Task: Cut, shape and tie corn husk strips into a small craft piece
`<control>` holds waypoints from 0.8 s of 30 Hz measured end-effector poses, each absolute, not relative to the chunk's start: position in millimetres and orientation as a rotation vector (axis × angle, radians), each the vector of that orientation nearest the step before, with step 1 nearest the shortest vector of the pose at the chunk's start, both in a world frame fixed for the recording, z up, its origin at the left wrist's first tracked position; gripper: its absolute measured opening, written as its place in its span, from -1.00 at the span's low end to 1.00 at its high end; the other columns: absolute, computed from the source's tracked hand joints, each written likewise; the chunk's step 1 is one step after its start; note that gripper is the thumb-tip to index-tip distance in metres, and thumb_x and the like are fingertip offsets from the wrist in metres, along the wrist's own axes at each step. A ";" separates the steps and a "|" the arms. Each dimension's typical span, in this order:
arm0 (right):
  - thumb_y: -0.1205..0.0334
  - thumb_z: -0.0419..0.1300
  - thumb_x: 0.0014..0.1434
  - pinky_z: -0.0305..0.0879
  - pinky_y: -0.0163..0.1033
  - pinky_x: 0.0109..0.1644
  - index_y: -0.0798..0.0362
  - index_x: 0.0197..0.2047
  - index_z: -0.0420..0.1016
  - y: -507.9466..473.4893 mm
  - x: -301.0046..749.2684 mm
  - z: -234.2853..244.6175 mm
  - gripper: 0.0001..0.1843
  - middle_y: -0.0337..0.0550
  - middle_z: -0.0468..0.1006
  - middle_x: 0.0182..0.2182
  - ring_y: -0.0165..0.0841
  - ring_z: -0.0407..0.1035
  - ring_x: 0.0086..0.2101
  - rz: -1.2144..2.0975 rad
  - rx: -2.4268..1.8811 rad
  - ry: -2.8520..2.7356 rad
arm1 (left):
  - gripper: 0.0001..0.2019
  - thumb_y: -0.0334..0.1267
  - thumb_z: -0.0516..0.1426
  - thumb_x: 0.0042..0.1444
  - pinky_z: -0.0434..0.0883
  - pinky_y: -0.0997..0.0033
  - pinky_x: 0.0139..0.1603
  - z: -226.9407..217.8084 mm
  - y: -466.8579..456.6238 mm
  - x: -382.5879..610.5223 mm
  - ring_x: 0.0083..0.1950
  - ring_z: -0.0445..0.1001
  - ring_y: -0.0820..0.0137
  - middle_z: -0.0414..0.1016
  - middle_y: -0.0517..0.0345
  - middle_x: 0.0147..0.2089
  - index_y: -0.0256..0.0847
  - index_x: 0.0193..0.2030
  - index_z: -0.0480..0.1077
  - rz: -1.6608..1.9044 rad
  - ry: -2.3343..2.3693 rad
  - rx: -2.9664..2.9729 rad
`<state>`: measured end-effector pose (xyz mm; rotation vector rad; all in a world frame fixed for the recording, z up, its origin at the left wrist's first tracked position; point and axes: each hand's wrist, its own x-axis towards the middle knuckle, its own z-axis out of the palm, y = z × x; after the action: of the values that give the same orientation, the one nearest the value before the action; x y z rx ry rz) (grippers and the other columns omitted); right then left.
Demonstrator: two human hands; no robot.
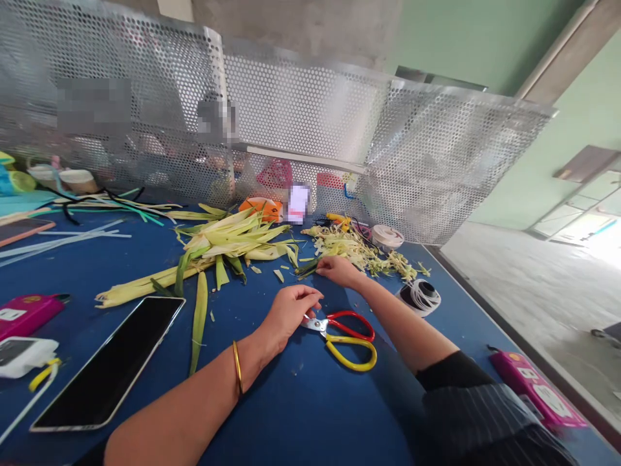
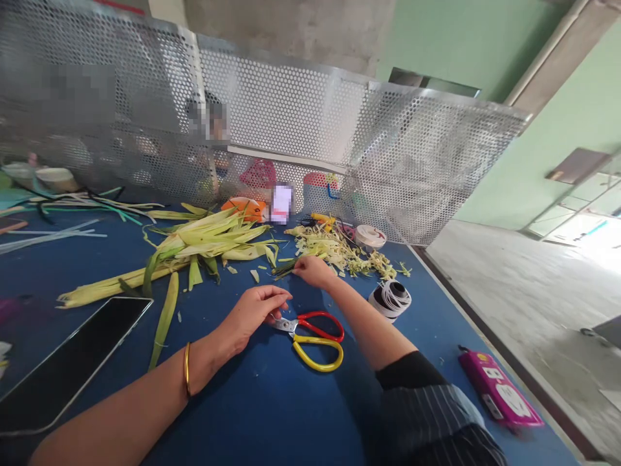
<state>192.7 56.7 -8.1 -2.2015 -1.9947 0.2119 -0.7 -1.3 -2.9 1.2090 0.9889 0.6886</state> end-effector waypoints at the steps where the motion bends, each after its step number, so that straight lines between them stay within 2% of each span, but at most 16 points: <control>1: 0.13 0.21 0.20 0.31 -0.36 -0.08 -0.03 -0.01 0.55 57.1 189.7 -11.7 -0.70 -0.17 0.60 -0.06 -0.32 0.47 -0.09 0.187 -2.203 -1.993 | -0.82 -0.20 0.24 -0.04 0.27 0.54 -0.51 -2.2 -2.1 -0.3 -0.52 0.35 0.52 0.49 0.15 -0.45 -0.29 -0.34 0.52 0.676 0.986 1.216; 3: 0.19 0.19 0.22 0.29 -0.31 0.02 0.02 0.17 0.42 57.8 191.0 -14.5 -0.55 -0.05 0.49 0.11 -0.26 0.41 0.03 0.108 -2.249 -1.946 | -0.81 -0.19 0.25 -0.06 0.29 0.52 -0.50 -0.4 -2.6 -0.1 -0.52 0.35 0.52 0.49 0.14 -0.45 -0.29 -0.36 0.52 0.659 0.991 1.226; 5: 0.20 0.15 0.25 0.28 -0.23 0.06 0.07 0.22 0.36 56.0 200.2 -12.3 -0.53 0.06 0.44 0.15 -0.18 0.39 0.07 0.032 -2.325 -1.878 | -0.81 -0.19 0.25 -0.06 0.29 0.52 -0.50 1.6 -2.2 -0.6 -0.52 0.35 0.51 0.49 0.14 -0.45 -0.29 -0.37 0.52 0.656 1.010 1.220; 8: 0.24 0.03 0.31 0.32 -0.11 0.02 0.15 0.12 0.45 45.7 218.8 -6.8 -0.62 0.22 0.49 0.05 -0.07 0.43 0.02 -0.061 -2.466 -1.778 | -0.82 -0.21 0.24 -0.05 0.28 0.52 -0.51 3.6 -2.7 -1.4 -0.51 0.34 0.51 0.49 0.14 -0.45 -0.29 -0.35 0.53 0.656 1.006 1.212; 10: 0.32 0.03 0.28 0.34 -0.08 -0.03 0.21 0.03 0.51 35.5 227.1 -5.4 -0.66 0.31 0.51 -0.02 -0.01 0.46 -0.03 -0.090 -2.559 -1.734 | -0.82 -0.21 0.24 -0.04 0.28 0.52 -0.49 3.5 -4.6 -1.1 -0.52 0.35 0.52 0.50 0.15 -0.45 -0.29 -0.35 0.53 0.644 0.987 1.223; 12: 0.38 0.07 0.22 0.35 -0.11 -0.06 0.19 0.03 0.52 24.9 230.1 -4.4 -0.66 0.27 0.54 -0.06 -0.04 0.49 -0.05 -0.089 -2.597 -1.751 | -0.83 -0.22 0.24 -0.05 0.27 0.53 -0.49 2.4 -6.9 -0.2 -0.53 0.35 0.53 0.49 0.15 -0.46 -0.29 -0.35 0.53 0.618 0.975 1.230; 15: 0.35 0.09 0.24 0.35 -0.19 -0.05 0.02 0.18 0.41 10.8 232.1 5.5 -0.56 0.10 0.50 0.06 -0.13 0.47 -0.01 -0.130 -2.563 -1.820 | -0.84 -0.24 0.22 -0.04 0.26 0.54 -0.49 0.4 -8.1 0.8 -0.53 0.36 0.53 0.49 0.15 -0.46 -0.29 -0.34 0.53 0.592 0.972 1.224; 17: 0.31 0.03 0.29 0.34 -0.18 -0.04 -0.04 0.20 0.38 3.8 239.4 21.2 -0.57 0.05 0.47 0.12 -0.13 0.43 0.03 -0.188 -2.565 -1.823 | -0.83 -0.24 0.22 -0.03 0.27 0.53 -0.49 -0.3 -7.0 0.6 -0.53 0.36 0.53 0.49 0.15 -0.45 -0.30 -0.34 0.53 0.599 0.971 1.219; 20: 0.28 0.04 0.30 0.33 -0.12 -0.01 -0.03 0.05 0.52 0.2 263.3 49.8 -0.68 0.03 0.54 0.02 -0.08 0.42 0.05 -0.191 -2.642 -1.823 | -0.82 -0.22 0.22 -0.03 0.29 0.52 -0.47 -1.3 -4.9 -0.2 -0.52 0.36 0.53 0.50 0.13 -0.43 -0.30 -0.33 0.53 0.618 0.972 1.219; 22: 0.28 0.17 0.24 0.34 -0.11 0.00 0.01 -0.10 0.58 4.0 282.2 61.6 -0.80 0.00 0.58 -0.06 -0.09 0.42 0.02 -0.130 -2.708 -1.848 | -0.80 -0.21 0.23 -0.03 0.28 0.53 -0.47 -3.0 -4.6 0.0 -0.51 0.36 0.53 0.51 0.12 -0.42 -0.30 -0.31 0.54 0.615 0.970 1.223; 24: 0.27 0.27 0.19 0.36 -0.08 0.02 0.07 -0.14 0.58 11.7 296.9 61.7 -0.84 -0.01 0.59 -0.11 -0.12 0.44 -0.01 -0.041 -2.769 -1.879 | -0.77 -0.18 0.23 -0.03 0.27 0.53 -0.47 -4.9 -5.0 0.8 -0.51 0.36 0.53 0.51 0.12 -0.42 -0.30 -0.29 0.54 0.603 0.965 1.229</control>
<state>296.9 11.7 61.7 -2.7689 -1.8790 -0.0407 0.8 -5.0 -4.9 1.2287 0.9649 0.6027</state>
